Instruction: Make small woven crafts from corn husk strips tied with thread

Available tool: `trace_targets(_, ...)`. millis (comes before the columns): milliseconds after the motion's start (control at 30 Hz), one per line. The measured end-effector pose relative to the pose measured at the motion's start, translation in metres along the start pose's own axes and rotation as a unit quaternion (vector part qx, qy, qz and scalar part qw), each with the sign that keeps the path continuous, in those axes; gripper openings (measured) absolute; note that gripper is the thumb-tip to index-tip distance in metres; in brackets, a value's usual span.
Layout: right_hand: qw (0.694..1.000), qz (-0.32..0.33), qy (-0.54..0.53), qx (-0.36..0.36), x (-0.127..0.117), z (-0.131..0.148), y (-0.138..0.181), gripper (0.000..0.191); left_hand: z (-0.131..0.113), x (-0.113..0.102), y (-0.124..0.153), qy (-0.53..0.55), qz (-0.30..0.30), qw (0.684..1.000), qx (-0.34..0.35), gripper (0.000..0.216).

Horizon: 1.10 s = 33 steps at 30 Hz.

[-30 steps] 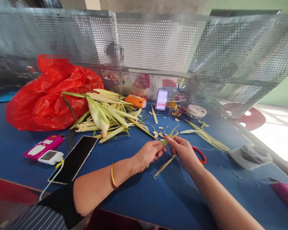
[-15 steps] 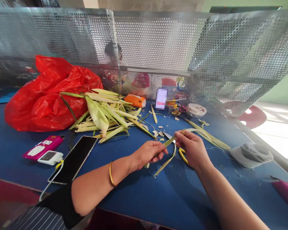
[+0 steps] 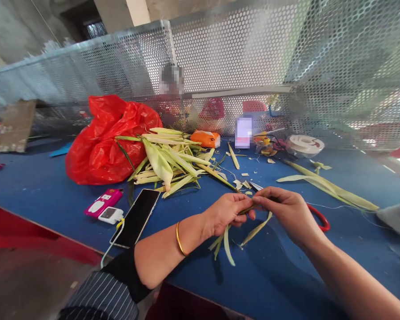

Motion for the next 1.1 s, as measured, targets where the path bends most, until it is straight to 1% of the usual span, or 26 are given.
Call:
trace_targets(67, 1.0, 0.005, -0.011, 0.01, 0.001, 0.001, 0.001, 0.029, -0.002, -0.001, 0.001, -0.016, 0.005, 1.0, 0.002, 0.03)
trace_targets(200, 0.999, 0.048, -0.019, 0.009, 0.002, 0.002, -0.001, 0.03, -0.005, 0.0, 0.003, -0.042, 0.036, 0.998, -0.018, 0.026)
trace_targets(233, 0.999, 0.036, -0.021, 0.003, -0.001, 0.002, -0.004, 0.031, -0.005, 0.0, 0.002, -0.04, 0.029, 0.999, -0.018, 0.024)
trace_targets(267, 1.0, -0.001, -0.023, -0.007, -0.007, 0.002, -0.006, 0.031, -0.005, 0.0, 0.002, -0.033, 0.014, 0.999, -0.013, 0.022)
trace_targets(333, 0.993, -0.11, -0.005, -0.032, -0.025, 0.002, -0.012, 0.036, -0.006, -0.002, 0.0, 0.0, -0.029, 1.0, -0.006, 0.017)
trace_targets(367, 0.988, -0.144, 0.033, -0.046, -0.033, 0.003, -0.014, 0.037, -0.007, -0.003, -0.002, 0.025, -0.053, 0.998, -0.004, 0.015)
trace_targets(400, 0.984, -0.135, 0.096, -0.059, -0.039, 0.005, -0.015, 0.034, -0.007, -0.005, -0.003, 0.055, -0.076, 0.996, -0.005, 0.012)
trace_targets(433, 0.979, -0.086, 0.17, -0.073, -0.042, 0.007, -0.016, 0.028, -0.008, -0.008, -0.004, 0.084, -0.099, 0.991, -0.005, 0.011)
trace_targets(467, 0.967, -0.006, 0.242, -0.083, -0.041, 0.007, -0.015, 0.02, -0.01, -0.01, -0.006, 0.113, -0.117, 0.987, -0.006, 0.011)
trace_targets(500, 0.945, 0.083, 0.303, -0.086, -0.037, 0.007, -0.013, 0.013, -0.011, -0.013, -0.007, 0.138, -0.131, 0.982, -0.009, 0.011)
trace_targets(533, 0.918, 0.164, 0.35, -0.086, -0.032, 0.005, -0.01, 0.012, -0.012, -0.015, -0.008, 0.158, -0.137, 0.978, -0.013, 0.011)
trace_targets(567, 0.891, 0.225, 0.386, -0.084, -0.026, 0.004, -0.007, 0.017, -0.013, -0.017, -0.008, 0.172, -0.139, 0.975, -0.016, 0.011)
trace_targets(600, 0.866, 0.261, 0.418, -0.083, -0.02, 0.002, -0.003, 0.02, -0.014, -0.018, -0.009, 0.182, -0.14, 0.973, -0.02, 0.011)
trace_targets(633, 0.846, 0.283, 0.444, -0.084, -0.015, 0.001, -0.001, 0.021, -0.014, -0.019, -0.009, 0.189, -0.141, 0.972, -0.024, 0.012)
trace_targets(667, 0.832, 0.294, 0.462, -0.087, -0.011, 0.0, 0.001, 0.02, -0.014, -0.019, -0.009, 0.192, -0.144, 0.97, -0.027, 0.013)
trace_targets(700, 0.824, 0.303, 0.47, -0.091, -0.008, -0.001, 0.002, 0.019, -0.014, -0.02, -0.009, 0.195, -0.146, 0.969, -0.03, 0.014)
trace_targets(733, 0.824, 0.306, 0.468, -0.091, -0.006, -0.002, 0.002, 0.019, -0.014, -0.02, -0.009, 0.195, -0.148, 0.969, -0.031, 0.015)
trace_targets(767, 0.833, 0.301, 0.455, -0.09, -0.006, -0.002, 0.001, 0.02, -0.014, -0.02, -0.009, 0.195, -0.149, 0.969, -0.031, 0.016)
trace_targets(800, 0.849, 0.284, 0.436, -0.088, -0.008, -0.001, 0.0, 0.021, -0.014, -0.02, -0.009, 0.195, -0.149, 0.969, -0.027, 0.015)
trace_targets(833, 0.871, 0.254, 0.412, -0.084, -0.011, 0.0, -0.003, 0.019, -0.014, -0.02, -0.009, 0.199, -0.15, 0.968, -0.02, 0.015)
trace_targets(900, 0.919, 0.17, 0.347, -0.071, -0.019, 0.002, -0.007, 0.011, -0.015, -0.021, -0.01, 0.222, -0.164, 0.961, 0.018, 0.013)
trace_targets(933, 0.943, 0.123, 0.302, -0.057, -0.022, 0.004, -0.009, 0.007, -0.016, -0.022, -0.01, 0.238, -0.18, 0.954, 0.045, 0.013)
trace_targets(1000, 0.982, 0.036, 0.182, -0.021, -0.028, 0.006, -0.011, 0.015, -0.016, -0.023, -0.01, 0.26, -0.217, 0.937, 0.088, 0.013)
trace_targets(1033, 0.993, 0.004, 0.114, -0.003, -0.029, 0.006, -0.011, 0.02, -0.016, -0.023, -0.01, 0.263, -0.23, 0.932, 0.099, 0.013)
trace_targets(1067, 0.998, -0.015, 0.052, 0.015, -0.028, 0.007, -0.01, 0.024, -0.014, -0.022, -0.01, 0.261, -0.234, 0.931, 0.101, 0.014)
trace_targets(1100, 0.999, -0.02, 0.0, 0.032, -0.026, 0.006, -0.009, 0.027, -0.013, -0.02, -0.01, 0.255, -0.227, 0.935, 0.095, 0.015)
Point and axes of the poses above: each hand's wrist, its own y-axis away from the middle knuckle, its own x-axis out of the palm, z = x × y, the point moved 2 cm from there along -y, towards the middle knuckle, and after that the axes turned 3 degrees about -y, right-handed, at the moved point
